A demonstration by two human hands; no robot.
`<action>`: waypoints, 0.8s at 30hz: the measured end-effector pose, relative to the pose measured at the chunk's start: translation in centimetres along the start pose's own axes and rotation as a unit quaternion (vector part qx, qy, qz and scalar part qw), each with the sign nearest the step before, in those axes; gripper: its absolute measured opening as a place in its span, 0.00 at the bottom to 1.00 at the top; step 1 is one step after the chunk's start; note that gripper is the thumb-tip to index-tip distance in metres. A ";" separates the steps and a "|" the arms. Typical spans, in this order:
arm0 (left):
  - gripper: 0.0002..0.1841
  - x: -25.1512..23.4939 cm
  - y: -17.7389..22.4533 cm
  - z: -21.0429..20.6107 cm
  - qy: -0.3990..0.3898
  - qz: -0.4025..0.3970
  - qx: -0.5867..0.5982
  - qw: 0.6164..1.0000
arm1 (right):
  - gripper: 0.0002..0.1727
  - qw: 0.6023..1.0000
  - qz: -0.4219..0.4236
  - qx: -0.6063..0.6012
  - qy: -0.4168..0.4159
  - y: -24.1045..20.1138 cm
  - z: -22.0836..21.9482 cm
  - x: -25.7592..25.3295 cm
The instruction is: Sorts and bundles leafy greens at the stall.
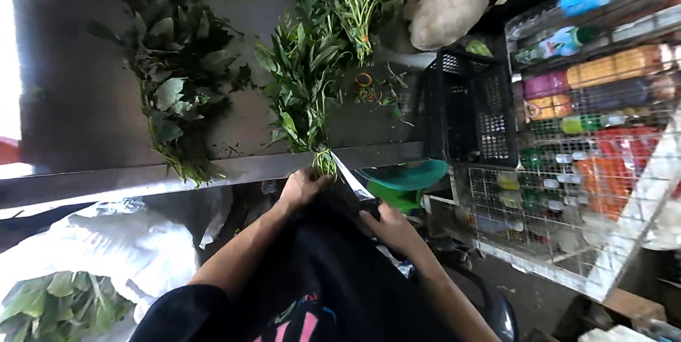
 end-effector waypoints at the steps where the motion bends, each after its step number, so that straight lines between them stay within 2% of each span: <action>1: 0.30 0.0 0.0 0.1 0.000 -0.001 0.000 1.000 | 0.33 1.000 0.001 -0.003 0.004 -0.1 -0.2 0.1; 6: 0.30 0.2 0.0 0.1 -0.001 -0.004 -0.005 1.000 | 0.33 0.999 0.003 -0.038 0.019 -0.6 -1.1 0.3; 11: 0.30 0.1 -0.2 0.2 0.001 -0.008 -0.009 1.000 | 0.25 0.986 0.031 -0.161 -0.017 -2.0 -3.1 -0.2; 14: 0.29 0.1 -0.2 0.3 0.001 -0.012 -0.009 1.000 | 0.21 0.972 0.069 -0.225 0.022 -3.2 -3.3 -0.9; 18: 0.29 0.3 -0.3 0.4 0.007 -0.012 -0.002 1.000 | 0.18 0.945 0.094 -0.306 0.067 -4.7 -0.9 -1.4; 21: 0.29 1.2 -0.3 1.1 0.023 -0.009 0.005 1.000 | 0.27 0.953 0.054 -0.285 0.083 -3.8 1.8 -2.9; 24: 0.25 2.4 -0.3 2.4 0.076 -0.008 0.063 0.995 | 0.25 0.979 0.035 -0.202 0.025 -2.0 3.5 -6.0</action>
Point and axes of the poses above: each hand's wrist, its own x-axis away from the middle knuckle, its own z-axis out of the back of the hand, y = z × x, the point moved 8 cm from there along -x, towards the middle knuckle, and after that the axes turned 15 degrees about -z, right-handed, at the moved point
